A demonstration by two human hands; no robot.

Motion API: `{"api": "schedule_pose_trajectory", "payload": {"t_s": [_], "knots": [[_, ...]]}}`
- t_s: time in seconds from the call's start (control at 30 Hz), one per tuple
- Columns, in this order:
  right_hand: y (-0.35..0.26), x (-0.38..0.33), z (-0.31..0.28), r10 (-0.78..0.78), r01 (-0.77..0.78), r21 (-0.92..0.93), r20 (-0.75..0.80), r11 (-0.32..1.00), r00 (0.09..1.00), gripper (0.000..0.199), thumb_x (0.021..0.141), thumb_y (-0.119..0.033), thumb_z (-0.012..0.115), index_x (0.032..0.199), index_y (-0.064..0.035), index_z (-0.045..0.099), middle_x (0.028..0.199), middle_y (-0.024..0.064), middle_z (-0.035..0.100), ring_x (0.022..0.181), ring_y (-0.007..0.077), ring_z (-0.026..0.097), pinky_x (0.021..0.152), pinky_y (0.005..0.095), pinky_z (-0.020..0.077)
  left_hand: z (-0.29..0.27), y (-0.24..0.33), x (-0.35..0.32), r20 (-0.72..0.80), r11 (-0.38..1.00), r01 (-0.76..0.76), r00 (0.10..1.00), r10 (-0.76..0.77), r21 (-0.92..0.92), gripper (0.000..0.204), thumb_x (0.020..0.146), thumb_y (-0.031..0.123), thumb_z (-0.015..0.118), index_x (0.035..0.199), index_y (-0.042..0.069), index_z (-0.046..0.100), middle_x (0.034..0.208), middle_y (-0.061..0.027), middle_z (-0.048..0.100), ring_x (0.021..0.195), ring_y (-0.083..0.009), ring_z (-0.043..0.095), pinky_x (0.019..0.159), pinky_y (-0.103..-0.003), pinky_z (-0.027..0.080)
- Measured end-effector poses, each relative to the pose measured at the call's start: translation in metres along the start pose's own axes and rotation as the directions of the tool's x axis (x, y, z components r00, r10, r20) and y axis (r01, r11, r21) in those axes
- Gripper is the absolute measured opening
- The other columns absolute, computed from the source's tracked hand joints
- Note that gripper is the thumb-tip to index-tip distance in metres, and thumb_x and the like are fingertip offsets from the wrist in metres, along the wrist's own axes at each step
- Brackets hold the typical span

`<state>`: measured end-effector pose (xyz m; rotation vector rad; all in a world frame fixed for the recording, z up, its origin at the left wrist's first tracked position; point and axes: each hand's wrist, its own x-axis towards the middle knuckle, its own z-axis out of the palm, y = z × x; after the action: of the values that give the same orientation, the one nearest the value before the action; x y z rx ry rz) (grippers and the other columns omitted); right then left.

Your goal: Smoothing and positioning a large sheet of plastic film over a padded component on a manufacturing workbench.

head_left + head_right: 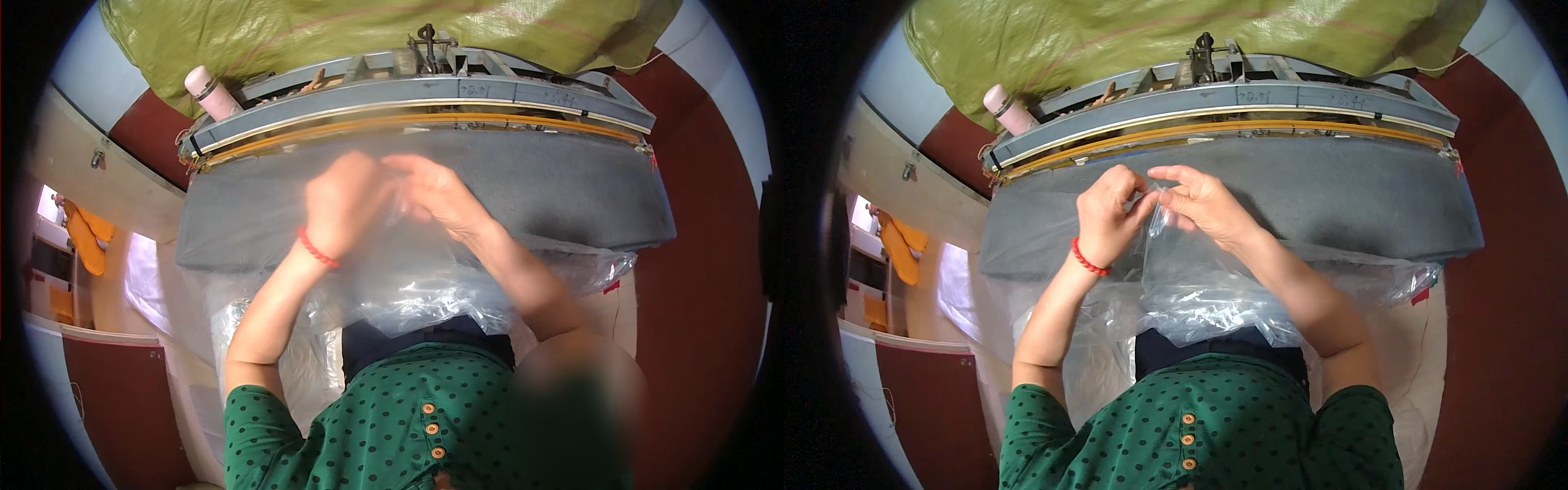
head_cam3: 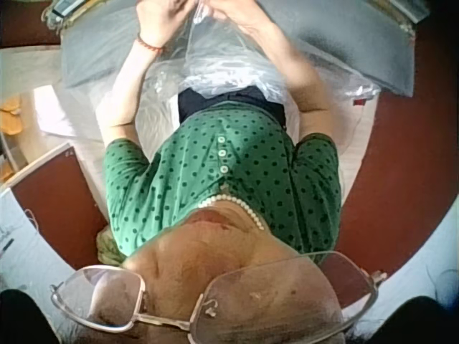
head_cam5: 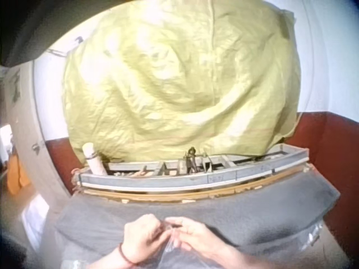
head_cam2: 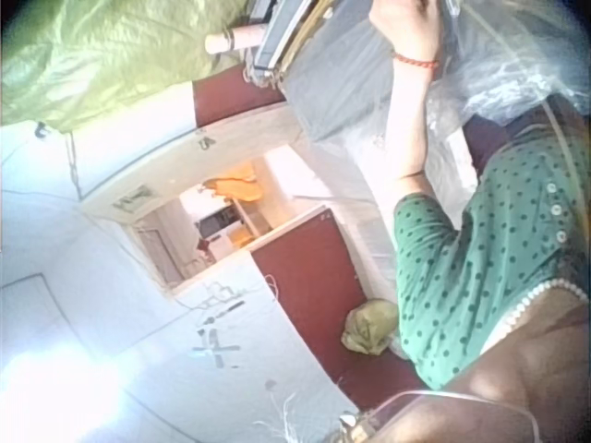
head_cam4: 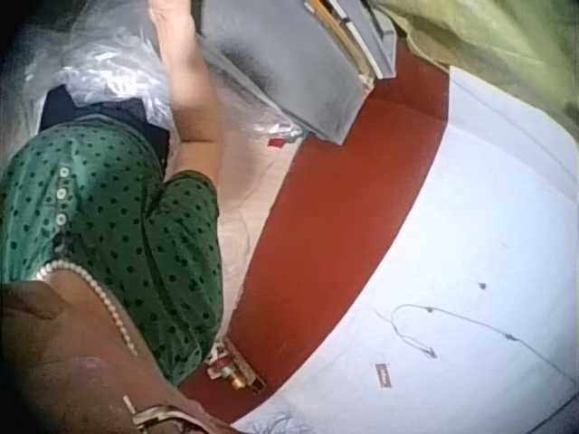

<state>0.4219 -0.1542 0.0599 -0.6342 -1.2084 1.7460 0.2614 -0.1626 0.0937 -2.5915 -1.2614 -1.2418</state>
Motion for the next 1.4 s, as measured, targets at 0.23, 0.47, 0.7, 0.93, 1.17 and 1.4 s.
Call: {"api": "schedule_pose_trajectory", "payload": {"t_s": [0.23,0.47,0.7,0.93,1.17,1.4], "knots": [[0.018,0.012,-0.029,-0.129,0.085,-0.34,-0.11,0.937,0.986,0.021,0.086,-0.021,0.051,0.103,-0.0092,0.055,0.066,-0.0019,0.053,0.057,0.0034,0.043,0.049,0.0156,0.0328,0.028,0.008,-0.032,0.067,0.905,0.158,0.987,-0.144,-0.394,0.019,0.079,0.006,0.057,0.097,0.001,0.054,0.084,-0.0067,0.056,0.077,-0.0163,0.053,0.066,-0.029,0.044],[-0.012,-0.014,-0.091,-0.387,0.162,-0.375,-0.665,0.913,0.639,0.017,0.086,-0.021,0.053,0.095,-0.0074,0.056,0.073,-0.0032,0.052,0.065,0.0046,0.048,0.055,0.0205,0.0383,0.022,0.026,-0.065,0.79,0.066,0.816,0.531,0.306,-0.575,0.013,0.084,0.003,0.051,0.096,-0.002,0.054,0.079,-0.004,0.058,0.066,-0.0133,0.059,0.063,-0.025,0.048],[-0.057,-0.135,-0.337,-0.678,-0.31,-0.788,-0.616,0.533,0.401,0.025,0.087,-0.024,0.049,0.091,-0.0013,0.059,0.075,0.0009,0.056,0.07,0.0085,0.049,0.066,0.0234,0.0405,-0.114,-0.06,-0.124,0.937,0.121,0.956,0.286,-0.201,-0.266,0.02,0.072,-0.008,0.056,0.091,-0.001,0.055,0.067,-0.0015,0.056,0.048,-0.0044,0.046,0.039,-0.02,0.036],[-0.09,-0.186,-0.389,-0.727,-0.515,-0.824,-0.501,0.236,0.469,0.028,0.088,-0.026,0.047,0.083,0.0002,0.056,0.067,0.0075,0.054,0.062,0.0138,0.047,0.061,0.0285,0.0397,-0.297,-0.16,-0.093,0.376,0.516,0.854,0.502,-0.779,-0.069,0.005,0.071,0.004,0.054,0.073,0.009,0.054,0.065,0.0059,0.051,0.056,-0.0011,0.044,0.049,-0.015,0.034],[-0.085,-0.188,-0.407,-0.768,-0.734,-0.671,-0.524,0.105,0.369,0.032,0.088,-0.031,0.044,0.091,-0.0026,0.057,0.082,0.0203,0.058,0.078,0.0347,0.056,0.067,0.0392,0.0424,-0.17,-0.176,-0.038,-0.58,0.834,0.218,0.802,0.143,0.507,0.021,0.075,0.017,0.064,0.086,0.001,0.057,0.077,-0.0094,0.058,0.066,-0.0191,0.055,0.056,-0.029,0.044],[-0.107,-0.28,-0.438,-0.733,-0.951,-0.265,-0.613,-0.161,0.295,0.038,0.089,-0.039,0.035,0.094,-0.0066,0.054,0.085,0.0208,0.059,0.078,0.0415,0.055,0.062,0.0484,0.0432,-0.099,-0.179,-0.164,0.367,0.793,0.379,0.733,-0.572,0.478,0.062,0.08,0.04,0.051,0.131,0.009,0.032,0.137,-0.0134,0.026,0.129,-0.0304,0.019,0.101,-0.05,0.015]]}}
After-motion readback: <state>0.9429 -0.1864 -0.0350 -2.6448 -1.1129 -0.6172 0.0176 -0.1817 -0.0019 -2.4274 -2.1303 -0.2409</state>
